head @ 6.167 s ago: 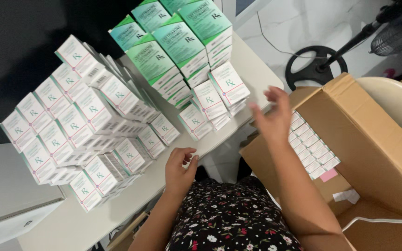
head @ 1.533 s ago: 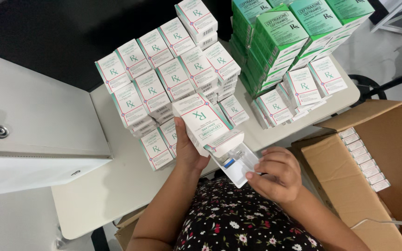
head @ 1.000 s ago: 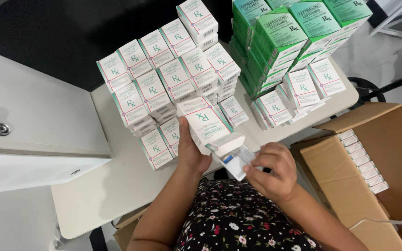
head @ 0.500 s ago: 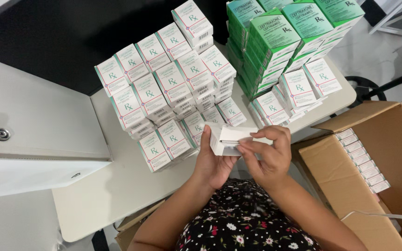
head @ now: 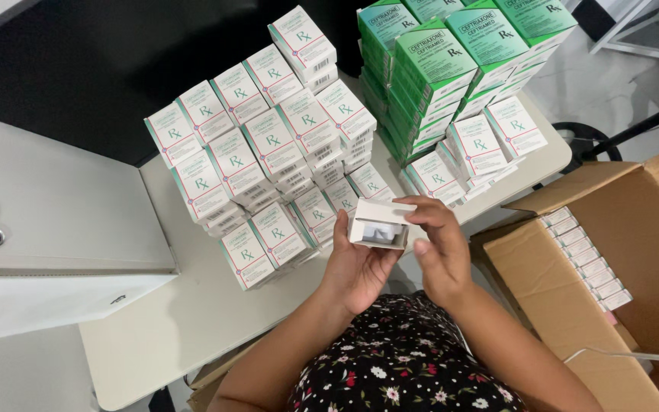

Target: The person repeatedly picks up small white boxes from a table, opens them to reveal a blister pack, and places them into a larger cardboard box. The person continues this process, filling the cardboard box with the small boxes.

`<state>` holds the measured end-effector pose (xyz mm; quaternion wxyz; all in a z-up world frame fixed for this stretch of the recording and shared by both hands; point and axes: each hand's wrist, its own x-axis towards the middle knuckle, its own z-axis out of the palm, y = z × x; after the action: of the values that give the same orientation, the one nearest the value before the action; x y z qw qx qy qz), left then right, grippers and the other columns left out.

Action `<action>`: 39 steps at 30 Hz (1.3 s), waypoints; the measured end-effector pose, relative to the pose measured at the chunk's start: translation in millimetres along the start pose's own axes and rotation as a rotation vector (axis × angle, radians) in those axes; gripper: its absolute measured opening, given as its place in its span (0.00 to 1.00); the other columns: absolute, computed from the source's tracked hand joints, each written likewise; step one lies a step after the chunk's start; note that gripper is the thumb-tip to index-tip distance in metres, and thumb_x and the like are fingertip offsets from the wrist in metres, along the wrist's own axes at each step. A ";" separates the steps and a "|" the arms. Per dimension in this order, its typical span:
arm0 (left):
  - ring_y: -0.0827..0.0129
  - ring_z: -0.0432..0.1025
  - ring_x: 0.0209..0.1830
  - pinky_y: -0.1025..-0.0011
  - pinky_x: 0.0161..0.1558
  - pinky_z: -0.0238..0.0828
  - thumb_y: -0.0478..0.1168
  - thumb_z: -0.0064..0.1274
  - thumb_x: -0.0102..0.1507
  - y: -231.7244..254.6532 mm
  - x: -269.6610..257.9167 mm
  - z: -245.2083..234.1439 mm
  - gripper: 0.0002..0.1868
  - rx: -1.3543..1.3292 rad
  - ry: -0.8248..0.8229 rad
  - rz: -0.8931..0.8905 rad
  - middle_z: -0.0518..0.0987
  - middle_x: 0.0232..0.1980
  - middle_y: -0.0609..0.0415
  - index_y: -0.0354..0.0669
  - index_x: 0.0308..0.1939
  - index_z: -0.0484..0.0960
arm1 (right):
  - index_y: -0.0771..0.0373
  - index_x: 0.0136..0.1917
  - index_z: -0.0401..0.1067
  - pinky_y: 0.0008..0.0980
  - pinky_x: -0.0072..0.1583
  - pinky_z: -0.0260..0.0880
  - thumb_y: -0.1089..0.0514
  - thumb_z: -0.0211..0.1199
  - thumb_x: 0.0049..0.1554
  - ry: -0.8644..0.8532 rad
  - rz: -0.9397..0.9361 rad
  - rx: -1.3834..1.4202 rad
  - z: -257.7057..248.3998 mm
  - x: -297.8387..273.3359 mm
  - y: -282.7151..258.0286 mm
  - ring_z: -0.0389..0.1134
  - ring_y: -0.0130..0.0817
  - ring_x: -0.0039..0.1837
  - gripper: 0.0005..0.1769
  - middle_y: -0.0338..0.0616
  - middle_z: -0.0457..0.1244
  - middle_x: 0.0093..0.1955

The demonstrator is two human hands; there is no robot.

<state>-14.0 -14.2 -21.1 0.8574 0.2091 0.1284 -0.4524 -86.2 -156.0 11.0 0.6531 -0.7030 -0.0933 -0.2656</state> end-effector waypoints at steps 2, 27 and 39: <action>0.67 0.75 0.54 0.70 0.56 0.79 0.71 0.25 0.68 -0.1 0.8 0.5 0.43 -0.021 0.113 -0.053 0.75 0.56 0.49 0.38 0.66 0.68 | 0.63 0.66 0.60 0.43 0.75 0.63 0.67 0.52 0.66 0.061 0.059 0.148 1.8 -3.0 5.6 0.63 0.42 0.74 0.15 0.57 0.60 0.71; 0.70 0.75 0.44 0.72 0.52 0.79 0.65 0.37 0.70 -15.0 17.3 -3.2 0.33 -0.106 0.202 -0.092 0.76 0.50 0.50 0.37 0.59 0.70 | 0.64 0.48 0.77 0.29 0.52 0.70 0.65 0.73 0.53 0.196 -0.082 -0.445 5.4 6.2 6.4 0.70 0.35 0.52 0.09 0.47 0.66 0.50; 0.66 0.76 0.48 0.68 0.54 0.78 0.67 0.33 0.70 -49.9 47.0 15.5 0.34 0.011 0.158 -0.193 0.77 0.50 0.50 0.41 0.60 0.69 | 0.61 0.49 0.75 0.43 0.59 0.72 0.64 0.73 0.49 0.173 -0.232 -0.738 -35.9 -5.4 -6.6 0.70 0.51 0.61 0.14 0.53 0.66 0.63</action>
<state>-28.7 -80.7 -38.8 0.7960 0.2353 0.2125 -0.5156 -102.9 -188.8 14.2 0.3278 -0.8503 -0.0148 -0.4115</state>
